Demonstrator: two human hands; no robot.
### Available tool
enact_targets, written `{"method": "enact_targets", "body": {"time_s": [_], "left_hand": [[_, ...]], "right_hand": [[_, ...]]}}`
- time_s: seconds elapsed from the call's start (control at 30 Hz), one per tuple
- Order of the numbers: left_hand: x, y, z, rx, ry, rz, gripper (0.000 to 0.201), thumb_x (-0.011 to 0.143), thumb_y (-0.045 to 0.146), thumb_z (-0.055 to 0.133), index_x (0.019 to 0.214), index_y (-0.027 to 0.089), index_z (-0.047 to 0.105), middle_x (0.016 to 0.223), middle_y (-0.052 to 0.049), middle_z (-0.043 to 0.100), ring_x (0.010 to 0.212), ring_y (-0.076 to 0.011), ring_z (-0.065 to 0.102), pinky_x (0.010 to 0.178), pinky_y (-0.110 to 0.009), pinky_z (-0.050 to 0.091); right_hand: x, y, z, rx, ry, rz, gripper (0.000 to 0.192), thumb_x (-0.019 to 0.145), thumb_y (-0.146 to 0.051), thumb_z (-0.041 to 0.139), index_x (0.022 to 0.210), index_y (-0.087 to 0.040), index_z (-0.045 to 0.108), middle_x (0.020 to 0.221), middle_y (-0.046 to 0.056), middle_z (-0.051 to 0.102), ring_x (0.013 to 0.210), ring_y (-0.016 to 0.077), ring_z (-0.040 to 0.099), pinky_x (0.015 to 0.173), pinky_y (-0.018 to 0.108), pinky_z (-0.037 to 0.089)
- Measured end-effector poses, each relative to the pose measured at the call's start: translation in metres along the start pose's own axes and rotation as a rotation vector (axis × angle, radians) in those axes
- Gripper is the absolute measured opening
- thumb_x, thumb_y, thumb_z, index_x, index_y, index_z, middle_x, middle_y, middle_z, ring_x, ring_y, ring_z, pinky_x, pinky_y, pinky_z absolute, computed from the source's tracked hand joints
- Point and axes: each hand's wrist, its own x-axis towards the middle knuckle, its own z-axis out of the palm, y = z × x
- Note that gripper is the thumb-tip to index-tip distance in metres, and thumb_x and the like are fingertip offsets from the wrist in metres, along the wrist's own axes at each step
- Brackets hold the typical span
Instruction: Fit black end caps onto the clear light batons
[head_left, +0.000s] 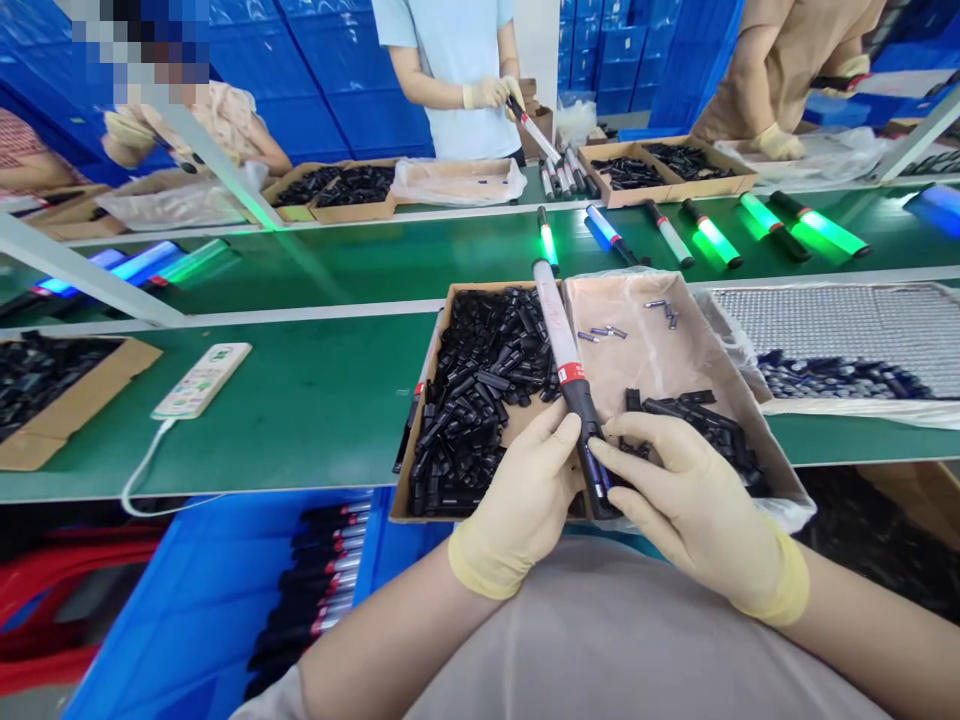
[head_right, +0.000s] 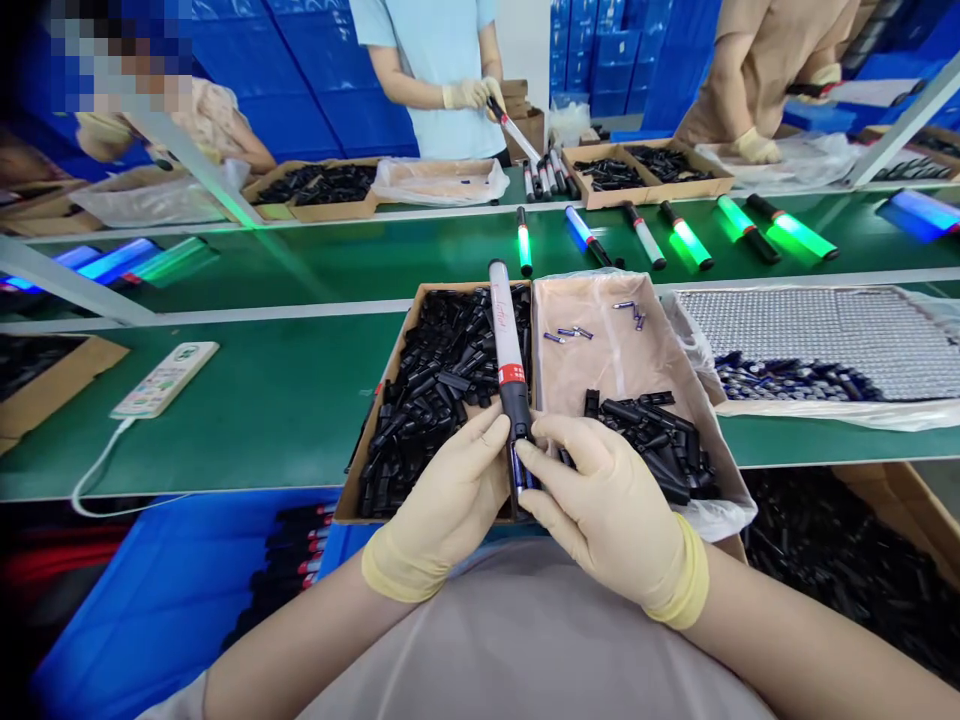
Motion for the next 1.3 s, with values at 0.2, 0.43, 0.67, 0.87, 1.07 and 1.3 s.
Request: {"method": "enact_targets", "body": {"time_s": [0.2,0.43,0.67,0.87,1.07,1.3], "left_hand": [[0.0,0.02,-0.012,-0.035,0.175,0.061,0.021,0.097,0.029,0.063,0.111,0.016,0.073,0.102,-0.007,0.073,0.08,-0.0143,0.066,0.072,-0.025,0.055],[-0.001,0.06,-0.041,-0.163,0.569,0.194,0.018,0.098,0.023,0.057,0.09,0.011,0.069,0.086,-0.005,0.065,0.063,-0.0079,0.057,0.049,-0.015,0.047],[-0.008,0.05,-0.041,-0.171,0.525,0.174,0.016,0.095,0.024,0.06,0.093,0.012,0.069,0.088,-0.006,0.066,0.062,-0.0079,0.057,0.047,-0.015,0.046],[-0.017,0.043,-0.043,-0.139,0.466,0.116,0.019,0.093,0.032,0.066,0.094,0.012,0.068,0.085,-0.005,0.065,0.062,-0.0076,0.056,0.051,-0.016,0.046],[-0.015,0.028,-0.039,-0.105,0.347,0.089,0.027,0.09,0.039,0.071,0.106,0.017,0.069,0.09,-0.004,0.065,0.066,-0.009,0.057,0.055,-0.018,0.048],[-0.015,0.023,-0.022,0.001,0.259,0.05,0.022,0.094,0.034,0.062,0.105,0.019,0.073,0.094,-0.006,0.071,0.07,-0.0124,0.059,0.063,-0.023,0.051]], "right_hand": [[-0.01,0.017,0.005,0.103,-0.038,0.055,0.04,0.102,-0.025,0.049,0.14,-0.02,0.059,0.145,0.014,0.056,0.133,0.0235,0.056,0.108,0.041,0.052],[0.019,0.078,0.043,-0.074,-0.455,0.213,0.037,0.105,-0.028,0.04,0.114,-0.02,0.075,0.116,0.01,0.073,0.106,0.023,0.068,0.094,0.037,0.054],[0.089,0.06,0.112,-0.173,-0.679,0.031,0.024,0.089,-0.006,0.051,0.085,-0.011,0.075,0.104,0.021,0.069,0.108,0.0308,0.061,0.091,0.041,0.043],[0.087,0.054,0.096,-0.029,-0.607,0.033,0.023,0.097,-0.016,0.047,0.098,-0.016,0.071,0.106,0.012,0.071,0.1,0.0223,0.065,0.088,0.034,0.048],[0.052,0.035,0.036,0.495,-0.311,0.307,0.031,0.102,-0.033,0.046,0.128,-0.024,0.061,0.121,0.006,0.071,0.111,0.0199,0.068,0.097,0.036,0.056],[0.04,0.021,0.015,0.825,-0.419,0.444,0.027,0.094,-0.042,0.065,0.11,-0.021,0.071,0.106,0.006,0.075,0.097,0.0208,0.072,0.089,0.037,0.061]]}}
